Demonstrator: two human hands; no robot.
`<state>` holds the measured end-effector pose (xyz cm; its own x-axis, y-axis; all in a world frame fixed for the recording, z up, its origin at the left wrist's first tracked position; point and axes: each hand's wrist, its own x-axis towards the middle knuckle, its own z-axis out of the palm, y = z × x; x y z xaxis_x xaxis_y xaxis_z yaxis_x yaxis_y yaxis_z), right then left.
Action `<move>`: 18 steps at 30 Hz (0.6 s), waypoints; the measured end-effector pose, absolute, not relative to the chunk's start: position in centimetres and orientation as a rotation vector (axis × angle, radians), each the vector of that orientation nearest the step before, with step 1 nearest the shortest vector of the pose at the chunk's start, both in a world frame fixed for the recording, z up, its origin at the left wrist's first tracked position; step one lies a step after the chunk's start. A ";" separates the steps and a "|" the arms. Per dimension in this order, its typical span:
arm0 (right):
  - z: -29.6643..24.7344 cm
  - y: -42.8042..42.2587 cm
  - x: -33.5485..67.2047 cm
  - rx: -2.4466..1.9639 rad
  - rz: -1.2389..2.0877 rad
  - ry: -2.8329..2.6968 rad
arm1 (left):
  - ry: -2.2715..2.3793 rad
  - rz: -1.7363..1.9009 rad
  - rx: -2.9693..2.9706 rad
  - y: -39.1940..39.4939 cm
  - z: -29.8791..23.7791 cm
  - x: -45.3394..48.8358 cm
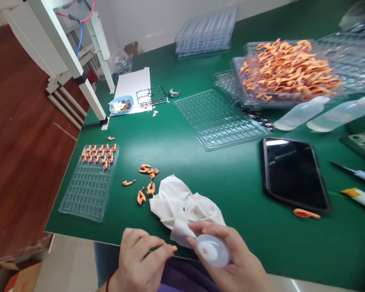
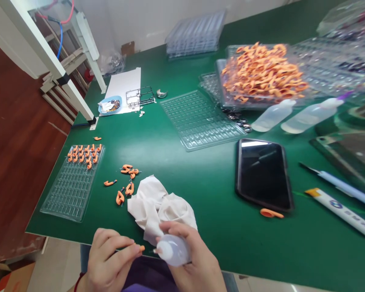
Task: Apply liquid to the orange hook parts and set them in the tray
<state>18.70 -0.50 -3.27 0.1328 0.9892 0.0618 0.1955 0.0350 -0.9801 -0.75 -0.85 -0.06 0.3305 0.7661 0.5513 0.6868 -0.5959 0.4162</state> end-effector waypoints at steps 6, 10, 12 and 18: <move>-1.5 -0.2 16.7 -1.361 1.105 -1.128 | 1.346 1.109 2.505 -0.7 -0.8 -0.4; -1.2 -0.3 15.7 -1.278 1.219 -1.047 | 1.287 1.122 2.536 -0.7 -1.4 -0.1; -1.7 -0.1 15.8 -1.295 1.206 -1.063 | 1.251 1.150 2.541 -0.7 -1.6 -0.2; -3.2 0.9 17.7 -1.378 1.116 -1.124 | 1.217 1.216 2.530 -0.6 -1.6 -0.4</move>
<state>17.69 0.95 -3.15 0.1435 0.9877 -0.0623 0.0699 -0.0729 -0.9949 -0.39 -0.64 -1.63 0.3684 0.6894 0.6238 0.6244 -0.6806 0.3833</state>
